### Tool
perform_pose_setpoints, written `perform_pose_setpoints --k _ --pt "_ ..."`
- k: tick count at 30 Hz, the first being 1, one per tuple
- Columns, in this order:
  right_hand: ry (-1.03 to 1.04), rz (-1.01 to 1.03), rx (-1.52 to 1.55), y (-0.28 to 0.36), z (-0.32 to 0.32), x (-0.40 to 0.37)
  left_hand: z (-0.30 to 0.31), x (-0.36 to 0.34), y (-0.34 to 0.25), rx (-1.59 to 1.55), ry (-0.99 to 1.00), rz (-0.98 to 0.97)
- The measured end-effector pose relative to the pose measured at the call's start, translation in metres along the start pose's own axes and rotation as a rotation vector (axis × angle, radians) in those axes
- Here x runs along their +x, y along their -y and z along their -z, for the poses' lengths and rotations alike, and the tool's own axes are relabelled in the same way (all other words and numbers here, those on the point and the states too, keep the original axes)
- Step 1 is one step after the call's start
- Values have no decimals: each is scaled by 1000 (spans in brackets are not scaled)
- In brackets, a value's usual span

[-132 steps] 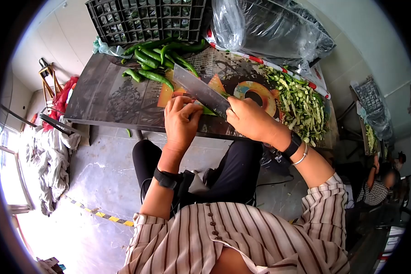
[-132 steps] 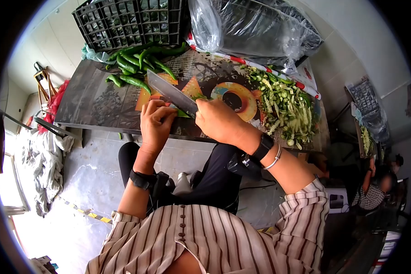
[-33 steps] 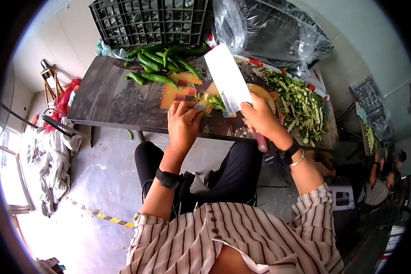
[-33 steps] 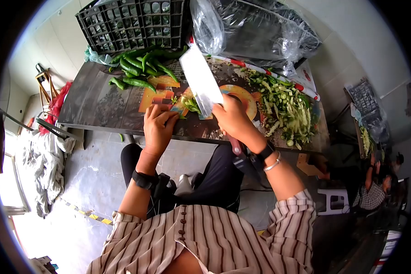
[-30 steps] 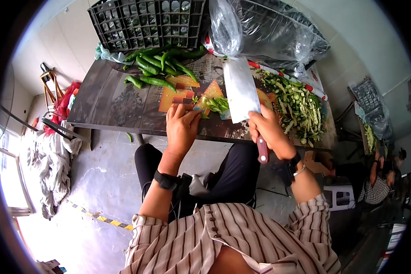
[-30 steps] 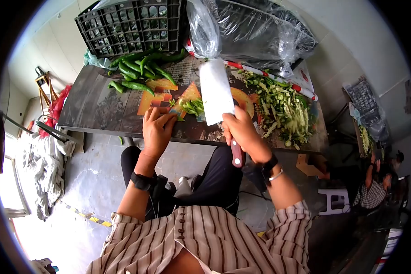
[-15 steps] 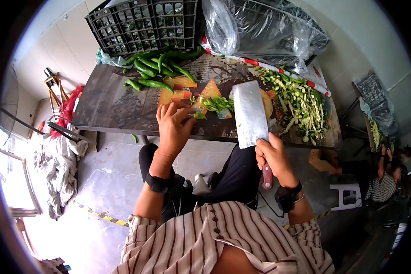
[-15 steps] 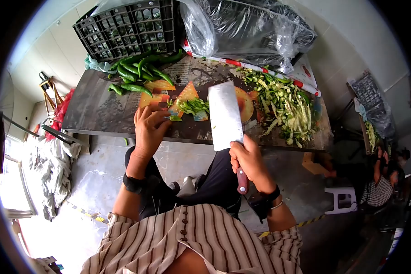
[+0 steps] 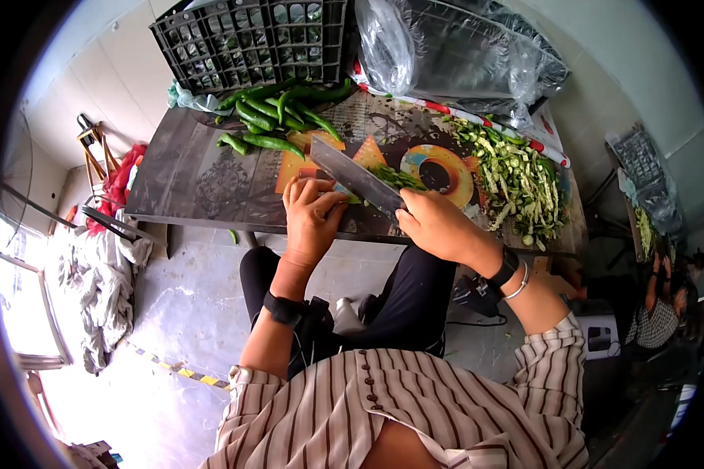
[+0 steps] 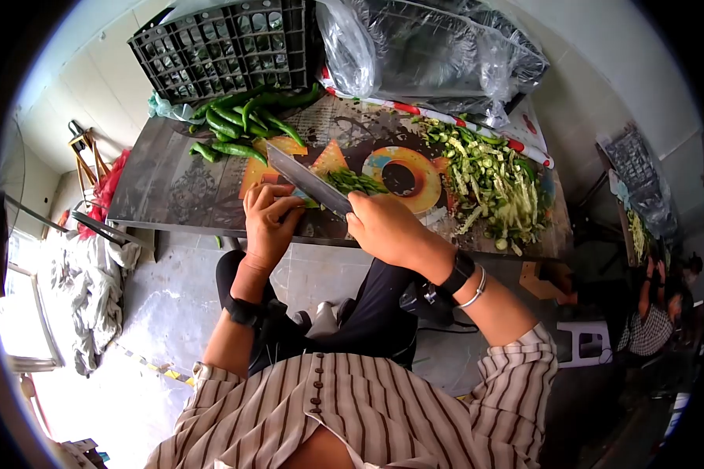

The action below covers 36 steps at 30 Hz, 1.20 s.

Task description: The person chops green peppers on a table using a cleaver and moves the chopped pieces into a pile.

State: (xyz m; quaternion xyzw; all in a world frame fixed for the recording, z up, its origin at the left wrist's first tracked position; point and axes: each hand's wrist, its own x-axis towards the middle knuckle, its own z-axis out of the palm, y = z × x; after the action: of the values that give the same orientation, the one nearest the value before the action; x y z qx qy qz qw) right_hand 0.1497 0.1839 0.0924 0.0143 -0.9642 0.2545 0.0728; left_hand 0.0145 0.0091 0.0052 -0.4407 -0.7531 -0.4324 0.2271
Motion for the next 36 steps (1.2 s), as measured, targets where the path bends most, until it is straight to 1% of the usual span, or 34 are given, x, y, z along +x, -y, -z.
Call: perform_pose_setpoints --k 5,10,13,16,18,20,22,24,25,26,28,29,30,32,34,36 --pt "58 29 -22 5 5 9 -2 -1 1 -8 -16 -8" --pt "162 -54 -40 13 14 17 -1 1 -2 -6 6 -2" --pt "195 -9 -75 11 18 22 0 2 -3 5 18 1" --pt "265 -42 -77 13 21 26 0 2 -4 11 28 21" --pt "272 -58 -60 12 15 31 0 2 -4 8 35 46" --pt "198 -86 -4 11 1 38 0 4 -7 10 37 62" --pt "147 -52 -7 7 -9 48 0 4 -6 11 37 49" --pt "100 -42 -19 7 -10 54 1 4 -5 49 19 17" --pt "83 -89 -10 5 -9 53 1 4 -5 49 20 19" --pt "73 -81 -22 2 -8 48 1 3 -5 48 5 9" --pt "-71 -218 195 -6 -1 27 0 2 -5 15 10 60" --pt "-109 -364 496 -8 1 15 -1 1 -5 21 12 58" --pt "-178 -415 734 -9 4 2 -1 1 -6 16 4 63" --pt "-296 -463 948 -19 7 -25 0 2 -6 21 35 111" --pt "-379 -571 1086 -23 5 -53 8 7 -12 29 54 120" --pt "-414 -686 1196 -27 -3 -77 15 14 -18 200 97 123"
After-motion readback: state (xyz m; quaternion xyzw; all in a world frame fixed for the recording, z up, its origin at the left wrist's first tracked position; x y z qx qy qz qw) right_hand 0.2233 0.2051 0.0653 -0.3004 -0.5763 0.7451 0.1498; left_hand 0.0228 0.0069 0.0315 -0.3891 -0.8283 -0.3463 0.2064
